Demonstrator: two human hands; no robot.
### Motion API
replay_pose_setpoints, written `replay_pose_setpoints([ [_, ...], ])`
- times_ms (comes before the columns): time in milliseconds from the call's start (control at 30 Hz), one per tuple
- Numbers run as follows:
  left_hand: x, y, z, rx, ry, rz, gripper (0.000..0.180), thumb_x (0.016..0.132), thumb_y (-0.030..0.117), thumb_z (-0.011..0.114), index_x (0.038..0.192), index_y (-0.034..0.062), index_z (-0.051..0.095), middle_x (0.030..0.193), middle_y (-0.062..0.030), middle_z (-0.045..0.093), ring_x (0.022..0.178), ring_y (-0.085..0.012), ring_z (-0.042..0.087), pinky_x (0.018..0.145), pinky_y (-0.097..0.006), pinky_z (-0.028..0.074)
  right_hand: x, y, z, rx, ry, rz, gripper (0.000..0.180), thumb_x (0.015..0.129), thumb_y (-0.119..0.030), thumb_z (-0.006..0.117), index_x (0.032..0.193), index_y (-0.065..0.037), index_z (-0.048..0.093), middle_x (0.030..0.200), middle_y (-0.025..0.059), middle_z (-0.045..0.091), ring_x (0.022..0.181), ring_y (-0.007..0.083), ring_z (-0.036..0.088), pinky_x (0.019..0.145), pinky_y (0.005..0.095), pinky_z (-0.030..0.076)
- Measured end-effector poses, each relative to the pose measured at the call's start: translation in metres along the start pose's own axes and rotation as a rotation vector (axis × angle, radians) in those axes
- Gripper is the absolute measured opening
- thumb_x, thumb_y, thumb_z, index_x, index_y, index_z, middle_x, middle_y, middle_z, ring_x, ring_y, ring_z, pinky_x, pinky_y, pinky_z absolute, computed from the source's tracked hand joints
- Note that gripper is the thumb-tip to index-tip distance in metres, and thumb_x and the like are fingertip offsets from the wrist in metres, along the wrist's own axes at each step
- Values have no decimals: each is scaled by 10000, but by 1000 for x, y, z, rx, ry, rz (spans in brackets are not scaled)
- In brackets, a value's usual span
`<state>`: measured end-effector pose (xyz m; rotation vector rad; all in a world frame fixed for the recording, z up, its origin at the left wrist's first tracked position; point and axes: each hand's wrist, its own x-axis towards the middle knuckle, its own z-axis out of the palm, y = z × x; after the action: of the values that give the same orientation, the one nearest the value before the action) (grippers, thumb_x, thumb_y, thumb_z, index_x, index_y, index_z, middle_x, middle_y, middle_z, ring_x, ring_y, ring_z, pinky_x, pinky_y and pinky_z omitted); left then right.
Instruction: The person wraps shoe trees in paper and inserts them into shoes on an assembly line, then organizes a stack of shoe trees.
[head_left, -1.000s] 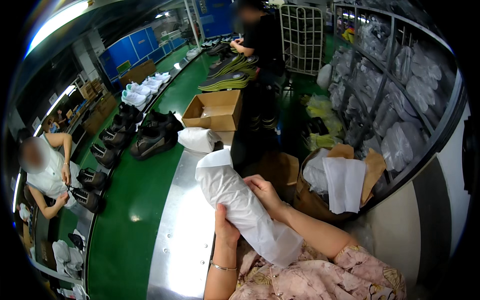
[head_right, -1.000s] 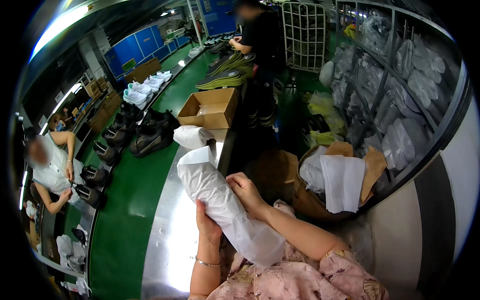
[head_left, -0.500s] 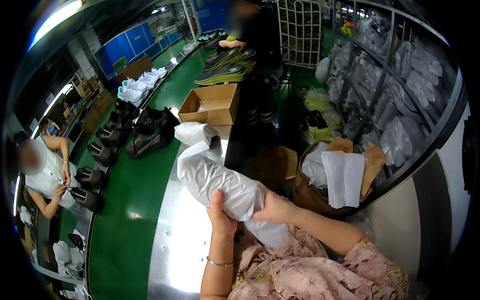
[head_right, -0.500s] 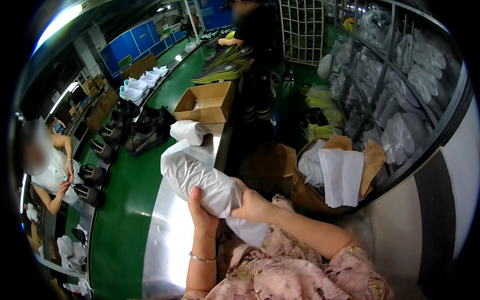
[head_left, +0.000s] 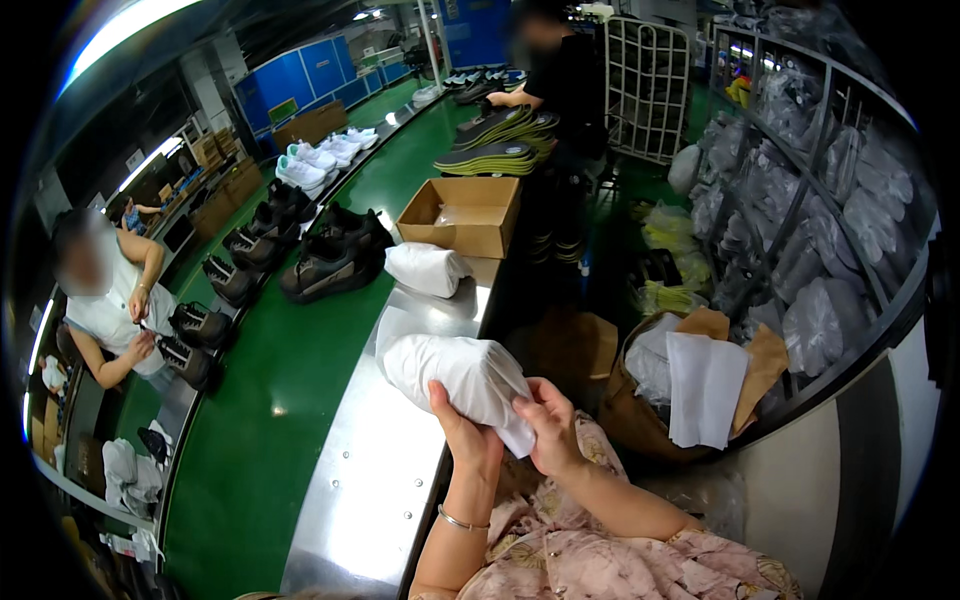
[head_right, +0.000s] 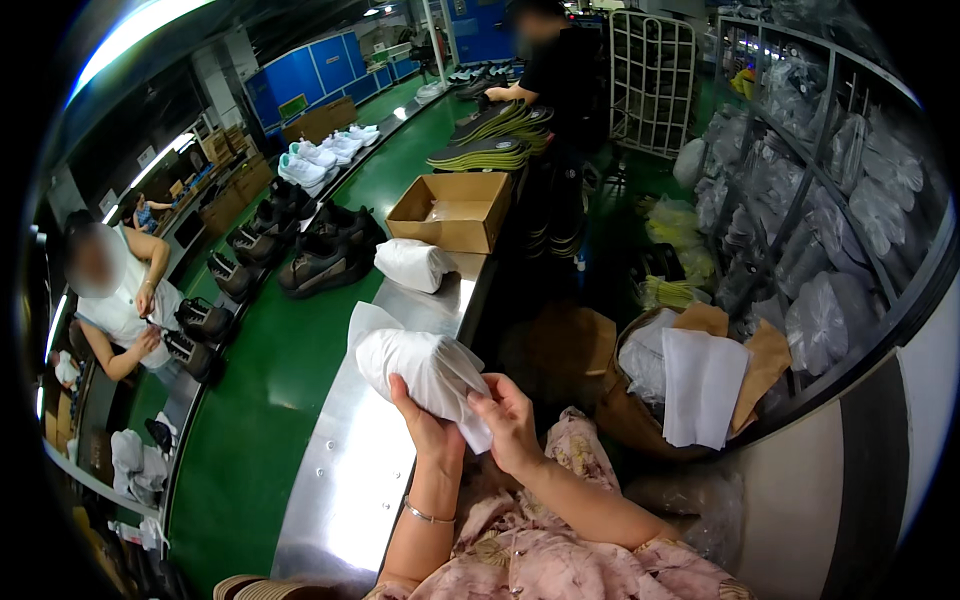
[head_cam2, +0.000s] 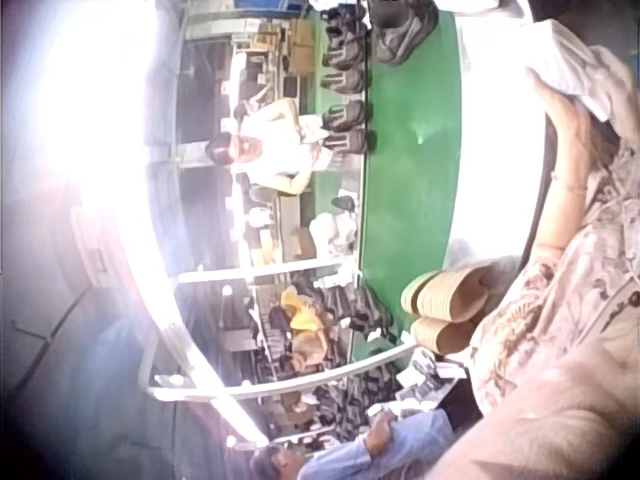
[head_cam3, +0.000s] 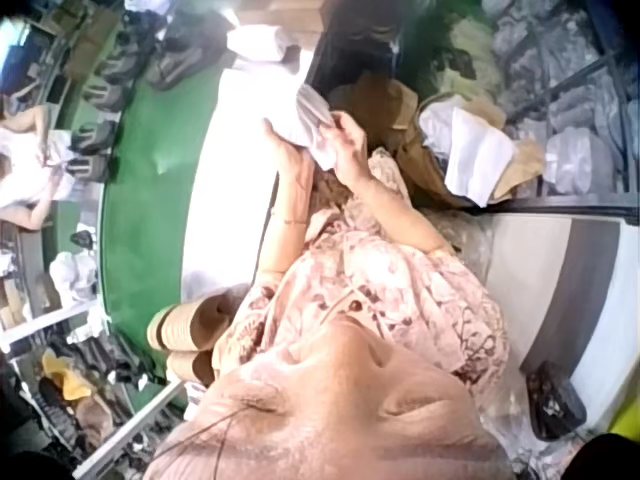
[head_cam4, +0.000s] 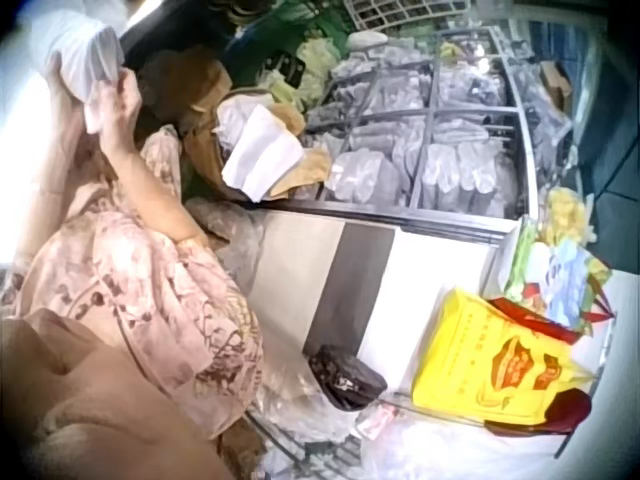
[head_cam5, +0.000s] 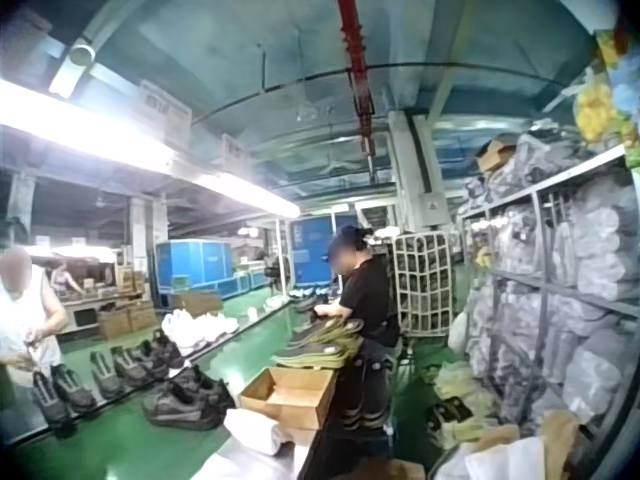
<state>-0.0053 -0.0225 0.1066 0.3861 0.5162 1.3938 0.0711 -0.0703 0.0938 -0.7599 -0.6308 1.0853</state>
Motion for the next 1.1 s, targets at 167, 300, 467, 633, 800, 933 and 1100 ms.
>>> replay_pose_setpoints([
  [167, 12, 0, -22, -96, -68, -77, 698, 872, 583, 399, 1264, 5, 404, 1183, -161, 536, 1083, -279, 526, 947, -376, 424, 0, 14, 3, 231, -47, 153, 285, 783, -21, 640, 1052, 0, 547, 968, 41, 601, 882, 116, 569, 804, 248, 460],
  [300, 16, -2, -22, -126, -151, -158, 790, 861, 619, 360, 1256, -64, 398, 1185, -213, 532, 1087, -303, 529, 950, -377, 426, 14, 13, -10, 365, -188, 319, 315, 753, -8, 678, 1056, -24, 593, 1031, 41, 620, 941, 132, 579, 848, 264, 458],
  [467, 16, 4, -22, -176, -284, -182, 760, 876, 596, 333, 1262, -56, 393, 1202, -204, 521, 1119, -317, 511, 969, -401, 407, 24, 8, -12, 352, -335, 403, 342, 755, 8, 686, 1088, -41, 627, 1073, 29, 617, 981, 124, 565, 880, 266, 443],
  [633, 19, 15, -28, -76, -265, -100, 771, 863, 589, 376, 1287, -54, 364, 1218, -207, 509, 1145, -315, 492, 997, -396, 383, 32, 0, -5, -179, -397, 161, 201, 806, -56, 672, 1000, -9, 665, 1004, 11, 600, 905, 87, 540, 807, 233, 437],
  [800, 21, 10, -31, -95, -280, -112, 820, 835, 615, 426, 1304, -52, 341, 1238, -210, 489, 1159, -323, 479, 1003, -405, 380, 34, -1, -15, 56, -388, 391, 139, 831, -40, 634, 959, 6, 663, 929, 23, 619, 846, 112, 581, 736, 237, 474],
  [933, 17, 10, -32, -137, -341, -126, 824, 825, 596, 455, 1309, -59, 331, 1270, -203, 467, 1197, -320, 454, 1018, -406, 360, 31, 9, -10, 398, -251, 443, 235, 822, 63, 559, 1040, -3, 618, 1047, 72, 619, 967, 173, 592, 875, 305, 483],
  [1100, 23, 9, -37, -97, -371, -132, 866, 791, 611, 496, 1308, -63, 329, 1278, -207, 459, 1198, -326, 451, 1025, -419, 357, 31, 9, -5, 549, -279, 417, 382, 803, 66, 560, 1171, -34, 551, 1200, 48, 560, 1093, 178, 538, 972, 319, 426],
])
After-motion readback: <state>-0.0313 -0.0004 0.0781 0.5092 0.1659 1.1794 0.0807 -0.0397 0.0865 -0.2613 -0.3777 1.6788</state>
